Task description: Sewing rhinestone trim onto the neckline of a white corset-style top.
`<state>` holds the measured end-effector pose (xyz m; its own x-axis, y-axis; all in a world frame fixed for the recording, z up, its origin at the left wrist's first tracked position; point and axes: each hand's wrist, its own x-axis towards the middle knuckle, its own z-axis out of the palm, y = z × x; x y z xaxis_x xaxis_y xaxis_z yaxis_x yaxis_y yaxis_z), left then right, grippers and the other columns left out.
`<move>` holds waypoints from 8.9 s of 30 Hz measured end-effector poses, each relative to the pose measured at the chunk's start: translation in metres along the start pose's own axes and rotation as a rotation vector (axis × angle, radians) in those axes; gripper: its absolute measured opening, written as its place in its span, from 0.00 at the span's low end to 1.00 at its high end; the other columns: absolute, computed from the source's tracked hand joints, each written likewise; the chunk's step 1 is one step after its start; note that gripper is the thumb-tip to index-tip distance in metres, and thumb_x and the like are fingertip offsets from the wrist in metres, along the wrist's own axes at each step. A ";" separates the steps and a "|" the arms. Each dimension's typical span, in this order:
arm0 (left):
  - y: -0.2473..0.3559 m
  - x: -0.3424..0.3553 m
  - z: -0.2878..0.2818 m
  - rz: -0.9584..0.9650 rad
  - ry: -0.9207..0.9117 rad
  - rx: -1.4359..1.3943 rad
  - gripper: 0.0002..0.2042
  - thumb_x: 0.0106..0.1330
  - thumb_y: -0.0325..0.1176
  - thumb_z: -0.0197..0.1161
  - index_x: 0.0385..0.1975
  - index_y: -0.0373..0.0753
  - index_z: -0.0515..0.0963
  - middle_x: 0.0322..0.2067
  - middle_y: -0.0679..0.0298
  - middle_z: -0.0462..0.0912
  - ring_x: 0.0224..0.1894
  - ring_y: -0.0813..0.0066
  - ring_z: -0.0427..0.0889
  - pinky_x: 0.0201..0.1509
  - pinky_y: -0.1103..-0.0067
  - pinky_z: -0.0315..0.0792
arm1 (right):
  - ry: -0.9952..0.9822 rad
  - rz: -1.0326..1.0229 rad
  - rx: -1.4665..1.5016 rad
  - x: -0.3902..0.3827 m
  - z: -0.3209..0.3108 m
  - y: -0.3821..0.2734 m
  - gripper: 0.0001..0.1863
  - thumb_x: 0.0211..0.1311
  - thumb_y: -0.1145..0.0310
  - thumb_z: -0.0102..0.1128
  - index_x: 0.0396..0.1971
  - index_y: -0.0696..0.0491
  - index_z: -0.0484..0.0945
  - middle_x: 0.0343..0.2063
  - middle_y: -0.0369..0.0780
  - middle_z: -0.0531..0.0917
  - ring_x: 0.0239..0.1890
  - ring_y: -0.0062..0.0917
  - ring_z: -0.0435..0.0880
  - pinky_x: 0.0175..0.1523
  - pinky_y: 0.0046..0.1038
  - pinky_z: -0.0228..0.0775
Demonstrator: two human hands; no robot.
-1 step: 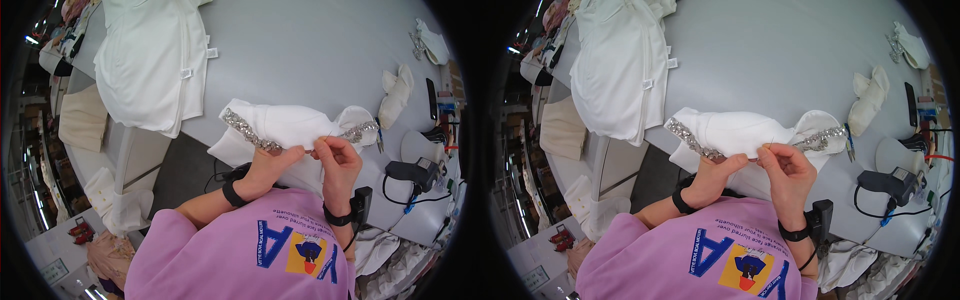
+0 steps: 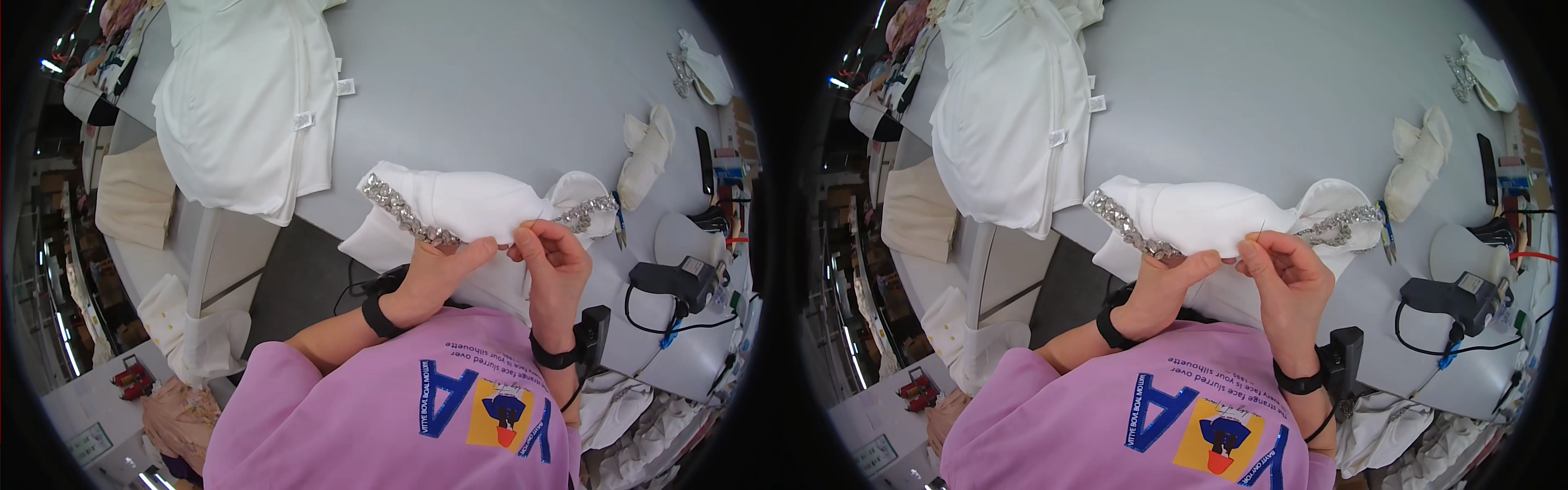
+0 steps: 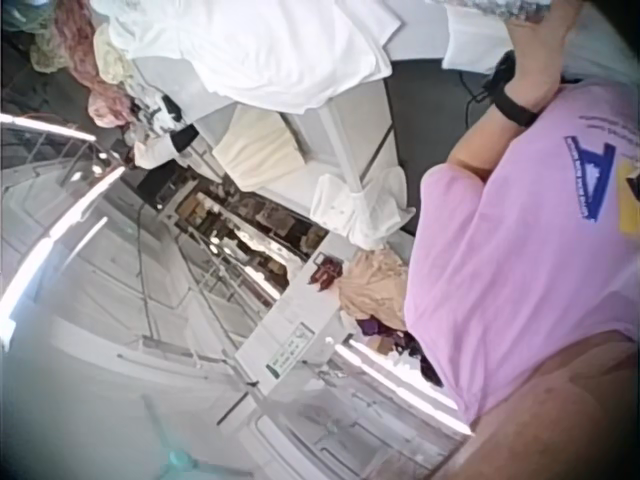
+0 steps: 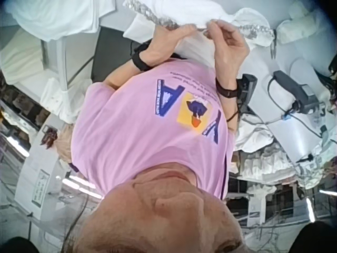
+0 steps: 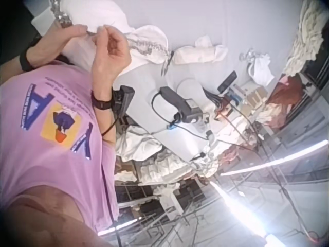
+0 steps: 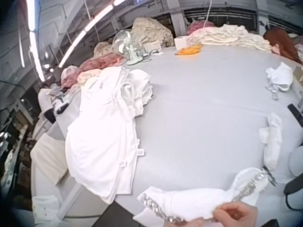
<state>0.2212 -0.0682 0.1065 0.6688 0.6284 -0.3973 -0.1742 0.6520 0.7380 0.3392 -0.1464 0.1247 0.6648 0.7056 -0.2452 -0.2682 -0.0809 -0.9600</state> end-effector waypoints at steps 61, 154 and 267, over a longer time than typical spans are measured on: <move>0.024 0.004 -0.008 0.156 -0.255 0.536 0.14 0.64 0.38 0.55 0.43 0.35 0.73 0.36 0.64 0.78 0.39 0.76 0.76 0.43 0.79 0.69 | -0.320 -1.131 -0.953 0.033 -0.031 -0.025 0.20 0.25 0.79 0.59 0.29 0.54 0.78 0.25 0.35 0.72 0.30 0.29 0.71 0.30 0.27 0.65; -0.006 0.035 0.019 0.295 0.091 0.070 0.11 0.64 0.37 0.55 0.36 0.35 0.74 0.32 0.67 0.77 0.35 0.81 0.74 0.41 0.82 0.69 | -0.266 -0.285 0.103 0.006 0.007 0.003 0.03 0.62 0.75 0.48 0.33 0.58 0.67 0.36 0.37 0.72 0.32 0.14 0.67 0.37 0.15 0.62; -0.007 0.027 0.025 0.341 0.086 0.459 0.15 0.64 0.42 0.54 0.36 0.33 0.75 0.30 0.63 0.78 0.32 0.77 0.74 0.36 0.81 0.68 | -0.203 -0.071 0.210 0.001 -0.006 0.003 0.07 0.64 0.69 0.48 0.32 0.57 0.69 0.22 0.33 0.72 0.23 0.12 0.66 0.34 0.14 0.62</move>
<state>0.2587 -0.0661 0.1040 0.5655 0.8154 -0.1241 -0.0254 0.1676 0.9855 0.3429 -0.1499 0.1203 0.5400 0.8322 -0.1261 -0.3786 0.1063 -0.9194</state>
